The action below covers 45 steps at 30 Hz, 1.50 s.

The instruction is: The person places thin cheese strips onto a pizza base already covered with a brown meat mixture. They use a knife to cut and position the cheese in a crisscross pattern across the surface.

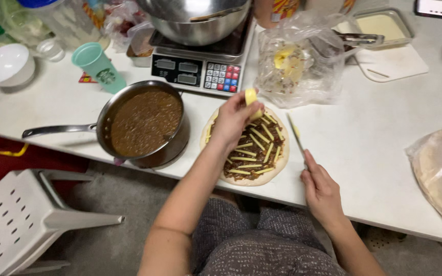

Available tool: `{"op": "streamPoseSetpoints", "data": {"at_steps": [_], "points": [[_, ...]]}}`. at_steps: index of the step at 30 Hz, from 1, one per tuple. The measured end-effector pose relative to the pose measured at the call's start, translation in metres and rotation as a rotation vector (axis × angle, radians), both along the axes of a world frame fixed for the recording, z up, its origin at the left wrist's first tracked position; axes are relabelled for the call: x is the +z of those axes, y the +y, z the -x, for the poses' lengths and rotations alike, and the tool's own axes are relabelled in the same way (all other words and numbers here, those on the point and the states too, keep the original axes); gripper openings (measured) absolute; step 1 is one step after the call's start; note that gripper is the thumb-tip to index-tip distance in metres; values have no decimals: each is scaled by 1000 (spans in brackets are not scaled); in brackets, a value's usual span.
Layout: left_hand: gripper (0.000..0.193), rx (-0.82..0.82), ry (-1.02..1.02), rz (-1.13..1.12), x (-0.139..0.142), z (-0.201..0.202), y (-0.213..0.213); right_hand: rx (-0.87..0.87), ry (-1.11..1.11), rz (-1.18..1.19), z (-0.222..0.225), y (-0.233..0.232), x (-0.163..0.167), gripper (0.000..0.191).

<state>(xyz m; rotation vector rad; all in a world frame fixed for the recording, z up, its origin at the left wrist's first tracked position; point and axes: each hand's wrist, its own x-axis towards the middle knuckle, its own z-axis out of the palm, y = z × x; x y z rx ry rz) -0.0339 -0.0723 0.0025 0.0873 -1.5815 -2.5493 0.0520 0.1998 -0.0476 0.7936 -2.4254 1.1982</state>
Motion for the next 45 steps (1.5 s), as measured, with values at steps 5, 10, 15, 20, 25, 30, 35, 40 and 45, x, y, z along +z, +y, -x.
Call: {"op": "streamPoseSetpoints", "data": {"at_steps": [5, 10, 15, 20, 25, 30, 35, 40, 45], "points": [[47, 124, 315, 470, 32, 59, 28, -58, -156, 223, 3, 14, -32, 56], [49, 89, 391, 851, 39, 100, 84, -40, -112, 319, -2, 11, -45, 55], [37, 205, 571, 1576, 29, 125, 106, 2, -176, 387, -7, 10, -46, 55], [33, 158, 459, 1776, 33, 134, 101, -2, -193, 400, -5, 9, -48, 55], [35, 128, 570, 1249, 23, 86, 100, -11, -182, 388, -6, 10, -53, 54], [39, -322, 131, 461, 26, 11, 67, 221, -387, 493, 1, 5, -44, 54], [43, -455, 21, -127, 21, -54, 26, 581, -875, 806, -15, -5, -16, 59], [38, -320, 70, -265, -3, -91, 1, 876, -1234, 1030, -22, -25, 6, 59], [33, -246, 43, -338, -23, -106, -11, 876, -1400, 1019, -23, -34, 14, 59]]}}
